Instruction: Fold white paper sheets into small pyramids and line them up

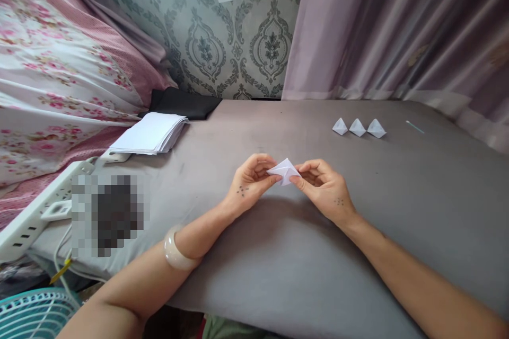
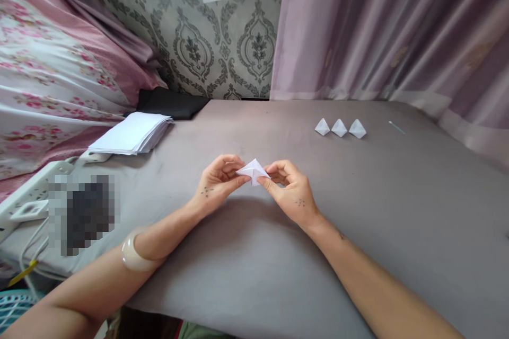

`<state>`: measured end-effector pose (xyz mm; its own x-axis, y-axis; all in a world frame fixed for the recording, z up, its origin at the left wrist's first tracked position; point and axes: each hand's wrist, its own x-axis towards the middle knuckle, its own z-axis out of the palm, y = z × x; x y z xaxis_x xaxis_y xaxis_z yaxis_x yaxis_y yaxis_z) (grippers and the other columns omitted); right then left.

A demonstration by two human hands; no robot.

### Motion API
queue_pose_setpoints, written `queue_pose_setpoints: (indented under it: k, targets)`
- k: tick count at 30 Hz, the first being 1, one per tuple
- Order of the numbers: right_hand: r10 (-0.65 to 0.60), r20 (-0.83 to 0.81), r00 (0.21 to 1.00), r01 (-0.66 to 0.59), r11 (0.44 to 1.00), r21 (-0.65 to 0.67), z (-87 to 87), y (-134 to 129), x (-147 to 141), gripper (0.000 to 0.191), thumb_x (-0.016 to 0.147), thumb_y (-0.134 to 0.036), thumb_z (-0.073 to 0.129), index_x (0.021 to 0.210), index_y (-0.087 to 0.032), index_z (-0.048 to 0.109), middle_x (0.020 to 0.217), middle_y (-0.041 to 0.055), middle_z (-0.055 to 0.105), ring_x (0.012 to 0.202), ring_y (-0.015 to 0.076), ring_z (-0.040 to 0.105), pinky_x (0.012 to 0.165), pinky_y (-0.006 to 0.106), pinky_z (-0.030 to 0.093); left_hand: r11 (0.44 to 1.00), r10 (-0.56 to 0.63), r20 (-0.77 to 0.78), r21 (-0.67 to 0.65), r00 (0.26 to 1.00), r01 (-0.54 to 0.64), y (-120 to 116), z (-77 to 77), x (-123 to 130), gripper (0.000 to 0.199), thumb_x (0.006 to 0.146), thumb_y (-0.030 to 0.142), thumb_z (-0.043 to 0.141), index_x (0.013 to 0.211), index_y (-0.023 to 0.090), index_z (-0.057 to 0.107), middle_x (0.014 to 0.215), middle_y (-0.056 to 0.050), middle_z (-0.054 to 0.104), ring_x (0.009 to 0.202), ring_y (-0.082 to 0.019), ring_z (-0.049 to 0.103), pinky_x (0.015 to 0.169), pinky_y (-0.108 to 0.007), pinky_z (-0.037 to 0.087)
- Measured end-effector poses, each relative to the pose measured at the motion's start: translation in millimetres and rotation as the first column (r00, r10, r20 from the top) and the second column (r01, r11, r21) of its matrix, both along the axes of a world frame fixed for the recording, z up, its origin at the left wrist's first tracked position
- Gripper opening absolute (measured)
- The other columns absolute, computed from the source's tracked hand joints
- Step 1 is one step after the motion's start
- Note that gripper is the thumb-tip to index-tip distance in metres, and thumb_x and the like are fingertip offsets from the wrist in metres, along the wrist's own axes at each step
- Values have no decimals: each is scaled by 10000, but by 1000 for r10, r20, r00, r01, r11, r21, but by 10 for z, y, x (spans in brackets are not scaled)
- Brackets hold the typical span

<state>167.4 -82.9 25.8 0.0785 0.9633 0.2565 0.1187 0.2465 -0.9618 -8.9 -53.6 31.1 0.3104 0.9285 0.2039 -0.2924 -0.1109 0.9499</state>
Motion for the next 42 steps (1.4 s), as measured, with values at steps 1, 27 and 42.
queue_pose_setpoints:
  k: [1, 27, 42]
  targets:
    - [7, -16, 1000, -7, 1000, -14, 12, 2, -7, 323, 693, -404, 774, 904, -221, 612, 926, 52, 727, 865, 200, 687, 834, 379, 557, 1000, -3, 5, -2, 1000, 3, -6, 4, -1, 370, 687, 230, 790, 975, 193, 560, 871, -18, 682, 802, -140, 640, 771, -282, 490]
    - [72, -63, 995, -84, 973, -217, 46, 33, -19, 354, 767, -500, 675, 955, -205, 730, 918, 62, 730, 820, 188, 644, 752, 342, 529, 940, -55, 17, -336, 998, 58, 84, -24, -43, 259, 689, 323, 798, 837, 138, 693, 831, -45, 685, 754, -121, 608, 718, -260, 475]
    - [18, -151, 988, -71, 932, -356, 31, 47, 9, 438, 761, -515, 669, 1086, -222, 690, 766, 16, 693, 695, 152, 601, 689, 306, 489, 918, -295, -358, -363, 886, 159, 57, 14, -84, 276, 687, 366, 758, 749, 108, 678, 642, -6, 596, 587, -81, 494, 589, -225, 353]
